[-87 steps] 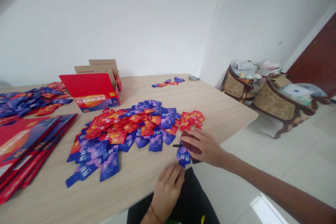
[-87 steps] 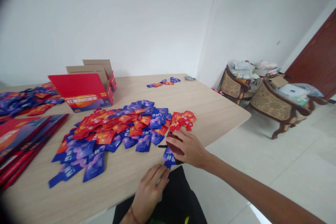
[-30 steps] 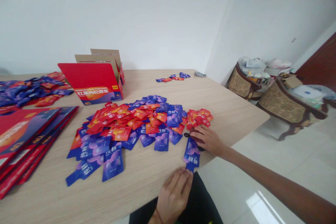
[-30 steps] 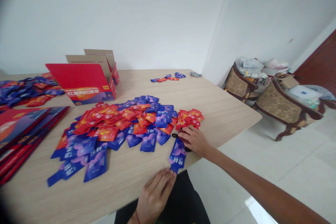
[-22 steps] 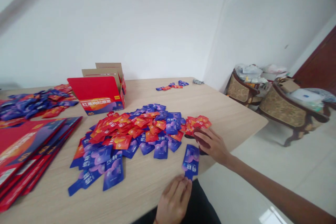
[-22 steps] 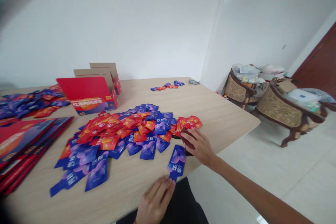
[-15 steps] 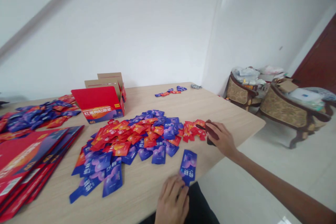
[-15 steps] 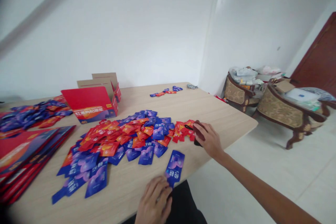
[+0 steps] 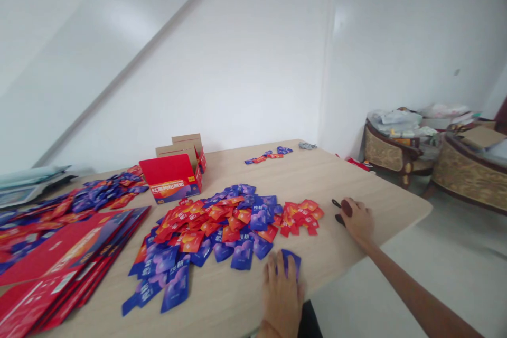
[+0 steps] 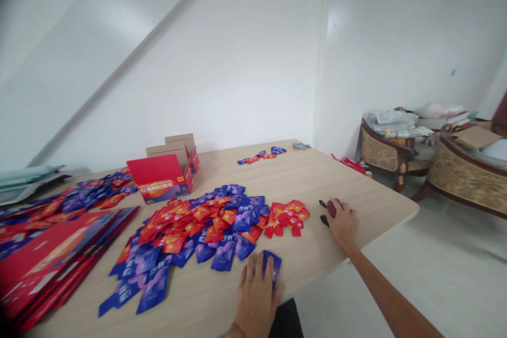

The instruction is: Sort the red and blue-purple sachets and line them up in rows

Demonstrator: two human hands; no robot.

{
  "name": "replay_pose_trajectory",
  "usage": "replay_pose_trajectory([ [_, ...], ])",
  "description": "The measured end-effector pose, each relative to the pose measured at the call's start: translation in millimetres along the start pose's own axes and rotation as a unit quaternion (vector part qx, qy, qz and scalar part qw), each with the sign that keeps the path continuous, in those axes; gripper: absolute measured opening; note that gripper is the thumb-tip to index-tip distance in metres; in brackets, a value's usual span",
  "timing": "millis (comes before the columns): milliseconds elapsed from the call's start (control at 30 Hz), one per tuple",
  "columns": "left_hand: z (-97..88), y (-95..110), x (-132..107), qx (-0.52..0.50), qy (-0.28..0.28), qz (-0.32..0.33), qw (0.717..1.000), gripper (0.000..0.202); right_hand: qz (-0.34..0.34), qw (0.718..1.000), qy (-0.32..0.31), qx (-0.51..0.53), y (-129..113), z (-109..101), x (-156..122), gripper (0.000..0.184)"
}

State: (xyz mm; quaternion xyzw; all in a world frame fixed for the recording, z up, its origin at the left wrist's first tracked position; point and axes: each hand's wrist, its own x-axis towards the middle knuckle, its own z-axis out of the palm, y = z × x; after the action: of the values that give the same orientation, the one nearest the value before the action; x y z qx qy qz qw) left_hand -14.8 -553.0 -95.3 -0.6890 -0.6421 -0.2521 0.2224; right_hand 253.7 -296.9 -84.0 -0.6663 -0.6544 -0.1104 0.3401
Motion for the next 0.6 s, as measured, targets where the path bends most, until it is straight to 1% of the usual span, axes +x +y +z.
replay_pose_trajectory([
  [67, 11.1, -2, 0, 0.010, -0.039, -0.009, 0.999, 0.052, -0.015, 0.999, -0.005, -0.028, -2, 1, -4, 0.047],
  [100, 13.9, -4, 1, 0.014, -0.066, -0.013, 0.998, 0.050, -0.018, 0.999, -0.008, -0.040, -4, 0, -6, 0.046],
  [167, 13.4, -9, 4, 0.015, -0.133, -0.023, 0.991, 0.048, -0.019, 0.998, -0.012, -0.059, -7, -4, -8, 0.045],
  [267, -0.6, -16, 14, -0.019, -0.247, -0.036, 0.968, 0.059, -0.022, 0.997, -0.022, -0.075, -11, -9, -10, 0.043],
  [333, -15.0, -22, 23, -0.067, -0.290, -0.040, 0.954, 0.067, -0.022, 0.996, -0.027, -0.083, -13, -12, -10, 0.042],
  [400, -29.7, -30, 32, -0.124, -0.305, -0.044, 0.943, 0.077, -0.020, 0.996, -0.027, -0.088, -13, -13, -10, 0.041],
  [467, -42.4, -37, 40, -0.171, -0.308, -0.044, 0.935, 0.085, -0.019, 0.995, -0.027, -0.089, -13, -13, -10, 0.041],
  [600, -60.2, -44, 48, -0.224, -0.295, -0.019, 0.929, 0.084, -0.018, 0.996, -0.022, -0.088, -14, -12, -11, 0.040],
])
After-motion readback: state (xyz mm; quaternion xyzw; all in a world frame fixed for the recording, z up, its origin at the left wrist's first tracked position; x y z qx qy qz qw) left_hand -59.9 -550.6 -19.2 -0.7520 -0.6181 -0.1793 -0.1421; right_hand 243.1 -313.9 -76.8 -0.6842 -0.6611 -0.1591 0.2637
